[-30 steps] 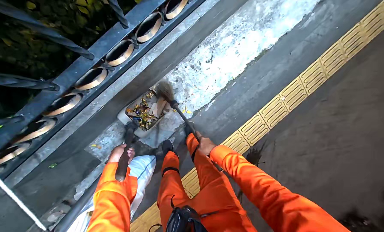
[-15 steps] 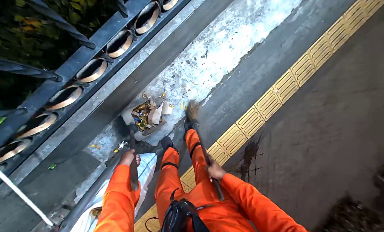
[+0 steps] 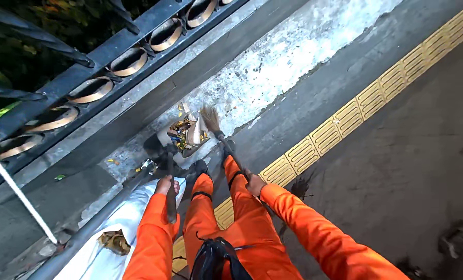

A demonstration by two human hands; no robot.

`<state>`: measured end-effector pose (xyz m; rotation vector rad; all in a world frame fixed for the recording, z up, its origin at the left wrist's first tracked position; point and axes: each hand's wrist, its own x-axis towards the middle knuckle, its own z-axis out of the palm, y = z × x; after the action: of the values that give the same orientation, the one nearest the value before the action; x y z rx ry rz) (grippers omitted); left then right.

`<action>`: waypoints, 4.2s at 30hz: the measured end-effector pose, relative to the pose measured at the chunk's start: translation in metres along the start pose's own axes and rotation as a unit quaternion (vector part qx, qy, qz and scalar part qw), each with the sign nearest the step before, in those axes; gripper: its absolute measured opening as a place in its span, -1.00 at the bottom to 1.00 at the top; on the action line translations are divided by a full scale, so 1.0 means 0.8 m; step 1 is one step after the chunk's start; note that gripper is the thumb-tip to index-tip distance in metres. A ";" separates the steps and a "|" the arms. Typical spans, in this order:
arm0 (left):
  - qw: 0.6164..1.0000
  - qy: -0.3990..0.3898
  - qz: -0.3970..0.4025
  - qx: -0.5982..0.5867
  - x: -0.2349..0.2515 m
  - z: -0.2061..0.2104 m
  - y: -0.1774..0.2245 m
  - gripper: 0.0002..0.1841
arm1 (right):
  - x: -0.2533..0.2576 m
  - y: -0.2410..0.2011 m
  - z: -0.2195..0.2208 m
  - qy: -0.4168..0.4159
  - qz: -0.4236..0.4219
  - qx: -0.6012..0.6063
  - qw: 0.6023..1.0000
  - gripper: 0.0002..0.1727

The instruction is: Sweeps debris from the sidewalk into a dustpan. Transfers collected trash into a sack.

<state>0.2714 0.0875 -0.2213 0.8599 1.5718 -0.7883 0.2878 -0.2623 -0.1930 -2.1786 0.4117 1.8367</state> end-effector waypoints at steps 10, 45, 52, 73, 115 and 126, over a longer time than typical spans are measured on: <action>0.957 -0.124 -0.034 -0.261 -0.006 -0.027 -0.104 -0.51 | -0.060 0.049 -0.054 0.063 -0.061 -0.054 0.995 -0.05; 0.984 -0.012 -0.043 -0.171 0.004 -0.014 -0.239 -0.66 | -0.044 0.096 -0.073 -0.028 -0.015 -0.090 0.995 0.00; 0.994 0.024 0.001 -0.103 0.000 -0.003 -0.212 -0.73 | -0.095 0.161 -0.092 -0.061 -0.049 -0.045 0.996 -0.16; 0.992 0.025 -0.023 -0.123 0.002 -0.028 -0.240 -0.66 | -0.078 0.127 -0.071 -0.025 -0.081 -0.153 0.984 -0.14; 0.962 -0.136 0.018 -0.235 0.023 -0.104 -0.523 -0.62 | -0.228 0.323 0.188 0.123 -0.003 -0.072 0.990 -0.12; 0.991 -0.073 0.031 -0.111 0.036 -0.046 -0.510 -0.69 | -0.114 0.259 0.198 0.045 -0.034 -0.277 0.959 -0.01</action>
<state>-0.1005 -0.0863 -0.2287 0.6691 1.4645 -0.6044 0.0503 -0.3901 -0.1325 -2.5919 -0.1929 1.9943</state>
